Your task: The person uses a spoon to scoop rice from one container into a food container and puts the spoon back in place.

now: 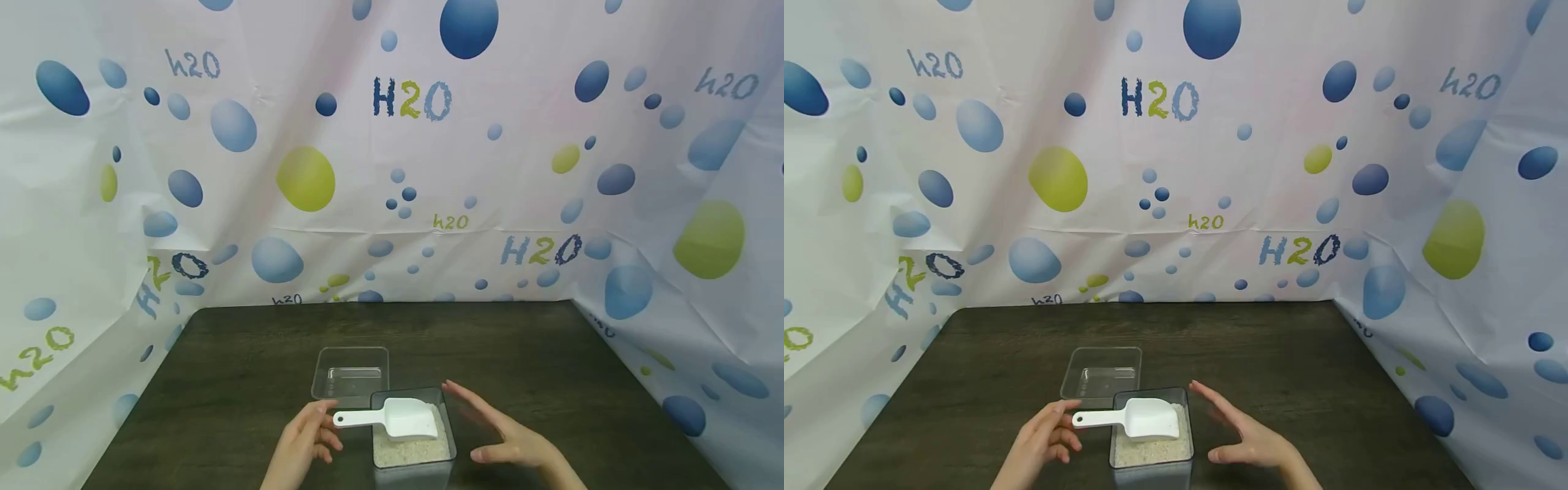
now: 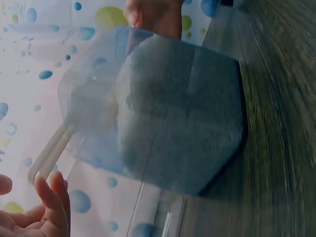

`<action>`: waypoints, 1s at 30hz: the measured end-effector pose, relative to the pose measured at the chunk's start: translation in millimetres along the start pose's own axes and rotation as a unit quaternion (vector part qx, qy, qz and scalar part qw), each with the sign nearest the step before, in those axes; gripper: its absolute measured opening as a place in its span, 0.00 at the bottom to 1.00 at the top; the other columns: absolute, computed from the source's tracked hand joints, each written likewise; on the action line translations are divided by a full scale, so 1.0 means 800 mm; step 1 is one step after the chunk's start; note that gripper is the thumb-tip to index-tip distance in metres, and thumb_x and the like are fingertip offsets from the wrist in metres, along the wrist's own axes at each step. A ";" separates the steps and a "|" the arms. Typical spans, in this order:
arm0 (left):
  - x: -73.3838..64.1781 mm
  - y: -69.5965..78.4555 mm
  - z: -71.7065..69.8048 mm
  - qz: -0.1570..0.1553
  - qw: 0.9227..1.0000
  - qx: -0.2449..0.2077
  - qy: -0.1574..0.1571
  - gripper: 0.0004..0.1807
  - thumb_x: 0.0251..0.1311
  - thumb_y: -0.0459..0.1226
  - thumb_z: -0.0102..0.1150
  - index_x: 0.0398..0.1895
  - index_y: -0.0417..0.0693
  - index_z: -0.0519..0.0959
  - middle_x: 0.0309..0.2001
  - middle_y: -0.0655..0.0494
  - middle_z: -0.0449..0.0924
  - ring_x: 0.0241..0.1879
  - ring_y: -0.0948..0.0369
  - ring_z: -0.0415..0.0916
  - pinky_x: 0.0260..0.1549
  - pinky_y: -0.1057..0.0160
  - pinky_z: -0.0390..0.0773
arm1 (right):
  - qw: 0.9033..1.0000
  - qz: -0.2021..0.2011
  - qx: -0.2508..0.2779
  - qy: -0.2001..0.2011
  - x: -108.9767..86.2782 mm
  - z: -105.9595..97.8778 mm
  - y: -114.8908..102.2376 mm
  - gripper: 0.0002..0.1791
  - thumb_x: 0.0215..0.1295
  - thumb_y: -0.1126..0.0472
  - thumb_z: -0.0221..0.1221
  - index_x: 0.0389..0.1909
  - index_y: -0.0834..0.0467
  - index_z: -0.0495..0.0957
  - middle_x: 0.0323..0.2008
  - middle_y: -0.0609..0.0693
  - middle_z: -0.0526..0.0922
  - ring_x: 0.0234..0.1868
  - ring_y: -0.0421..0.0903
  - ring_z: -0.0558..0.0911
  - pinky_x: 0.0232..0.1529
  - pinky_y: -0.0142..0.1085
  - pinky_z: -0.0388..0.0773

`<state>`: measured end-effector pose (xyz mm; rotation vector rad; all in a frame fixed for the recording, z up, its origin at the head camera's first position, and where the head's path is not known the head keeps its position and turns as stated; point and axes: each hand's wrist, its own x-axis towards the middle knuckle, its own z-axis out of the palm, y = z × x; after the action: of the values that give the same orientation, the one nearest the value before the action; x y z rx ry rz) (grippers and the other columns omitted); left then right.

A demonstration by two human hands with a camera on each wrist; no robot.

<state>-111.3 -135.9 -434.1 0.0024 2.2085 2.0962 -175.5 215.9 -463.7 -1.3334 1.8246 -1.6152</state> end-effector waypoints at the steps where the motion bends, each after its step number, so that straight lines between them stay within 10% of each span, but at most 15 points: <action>1: 0.001 0.000 0.002 -0.002 1.000 -0.010 -0.011 0.26 0.78 0.42 0.37 0.63 0.23 0.62 0.38 0.49 0.72 0.29 0.62 0.77 0.25 0.67 0.78 | 1.000 0.001 0.016 -0.009 0.003 0.000 0.002 0.47 0.67 0.67 0.54 0.76 0.65 0.33 0.78 0.45 0.39 0.75 0.35 0.44 0.69 0.31 0.51; 6: 0.006 0.000 0.017 -0.001 0.997 -0.064 -0.037 0.26 0.74 0.40 0.47 0.61 0.23 0.65 0.36 0.50 0.76 0.28 0.62 0.78 0.26 0.66 0.80 | 0.999 0.014 0.037 -0.022 0.017 0.009 0.010 0.54 0.66 0.57 0.61 0.77 0.59 0.29 0.78 0.44 0.34 0.75 0.35 0.41 0.69 0.32 0.53; 13: 0.010 0.001 0.028 -0.016 0.994 -0.097 -0.037 0.24 0.65 0.33 0.60 0.57 0.23 0.70 0.25 0.51 0.78 0.24 0.63 0.80 0.29 0.65 0.82 | 1.000 0.009 0.024 0.006 0.036 0.022 0.016 0.65 0.56 0.62 0.70 0.77 0.53 0.26 0.75 0.66 0.37 0.76 0.43 0.44 0.68 0.29 0.50; 30: 0.022 0.008 0.036 -0.014 0.998 -0.037 -0.052 0.16 0.64 0.34 0.61 0.46 0.27 0.77 0.24 0.52 0.77 0.15 0.65 0.72 0.17 0.72 0.70 | 0.999 0.035 -0.020 0.024 0.039 0.025 0.020 0.64 0.51 0.66 0.70 0.77 0.56 0.31 0.71 0.63 0.54 0.67 0.49 0.65 0.64 0.39 0.63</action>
<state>-127.4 -105.8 -430.7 0.0734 2.0608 2.1110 -181.8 177.9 -474.6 -1.2422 1.9195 -1.5965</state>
